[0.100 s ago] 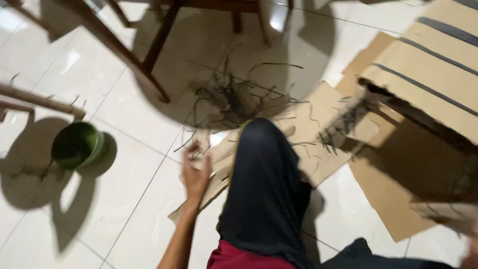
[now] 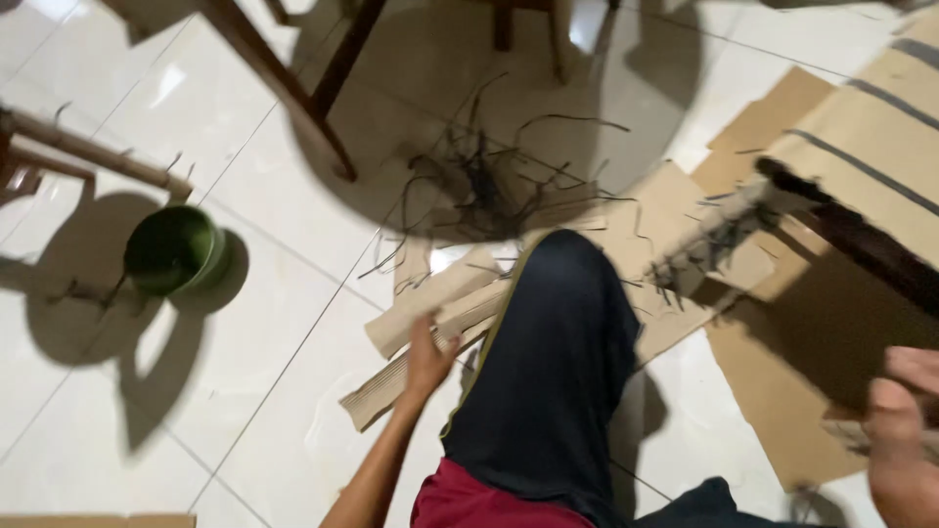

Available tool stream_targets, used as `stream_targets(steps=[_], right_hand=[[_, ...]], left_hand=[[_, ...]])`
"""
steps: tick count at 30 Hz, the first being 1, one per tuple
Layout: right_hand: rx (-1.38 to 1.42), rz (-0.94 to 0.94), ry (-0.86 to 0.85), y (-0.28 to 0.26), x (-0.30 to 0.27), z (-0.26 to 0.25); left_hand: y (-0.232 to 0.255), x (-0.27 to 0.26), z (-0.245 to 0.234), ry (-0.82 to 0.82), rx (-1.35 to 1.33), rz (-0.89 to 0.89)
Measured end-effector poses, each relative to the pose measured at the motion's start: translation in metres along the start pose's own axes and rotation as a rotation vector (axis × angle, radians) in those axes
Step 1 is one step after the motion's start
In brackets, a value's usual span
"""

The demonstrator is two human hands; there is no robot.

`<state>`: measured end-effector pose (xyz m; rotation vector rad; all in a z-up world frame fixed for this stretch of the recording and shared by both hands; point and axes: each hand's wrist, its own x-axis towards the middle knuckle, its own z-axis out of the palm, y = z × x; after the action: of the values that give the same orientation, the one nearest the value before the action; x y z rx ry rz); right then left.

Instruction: Wrapping the legs of a wooden chair with cardboard and string.

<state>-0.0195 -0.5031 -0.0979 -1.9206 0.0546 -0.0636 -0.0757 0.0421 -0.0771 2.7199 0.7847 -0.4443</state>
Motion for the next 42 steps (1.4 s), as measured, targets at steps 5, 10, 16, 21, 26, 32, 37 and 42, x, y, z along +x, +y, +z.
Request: stream_targets(steps=[5,10,16,21,26,32,37,42], right_hand=[[-0.279,-0.175,-0.196,-0.074,0.025,0.046],[-0.124,-0.331,-0.238,-0.097,0.014,0.091],[-0.298,-0.387,-0.255,-0.125,0.033,0.09],[-0.47,-0.312,-0.349,-0.122,0.08,0.076],[-0.606,-0.222,-0.455,-0.106,0.13,0.085],[-0.283,0.075,-0.67,-0.08,0.158,0.123],[-0.274,0.11,-0.753,-0.071,0.162,0.13],[-0.355,0.179,-0.892,-0.083,0.168,0.138]], left_hand=[[-0.077,-0.034,0.094,-0.103,0.048,0.022],[-0.041,-0.043,0.115,-0.191,-0.033,0.01],[-0.007,-0.031,0.123,-0.222,-0.03,0.052],[0.012,-0.014,0.131,-0.208,-0.039,0.136],[0.033,0.032,0.133,-0.026,0.075,0.265],[-0.014,0.103,0.184,-0.007,0.326,0.277],[0.016,0.113,0.169,-0.428,0.535,0.094],[0.042,0.152,0.186,-0.084,0.019,0.185]])
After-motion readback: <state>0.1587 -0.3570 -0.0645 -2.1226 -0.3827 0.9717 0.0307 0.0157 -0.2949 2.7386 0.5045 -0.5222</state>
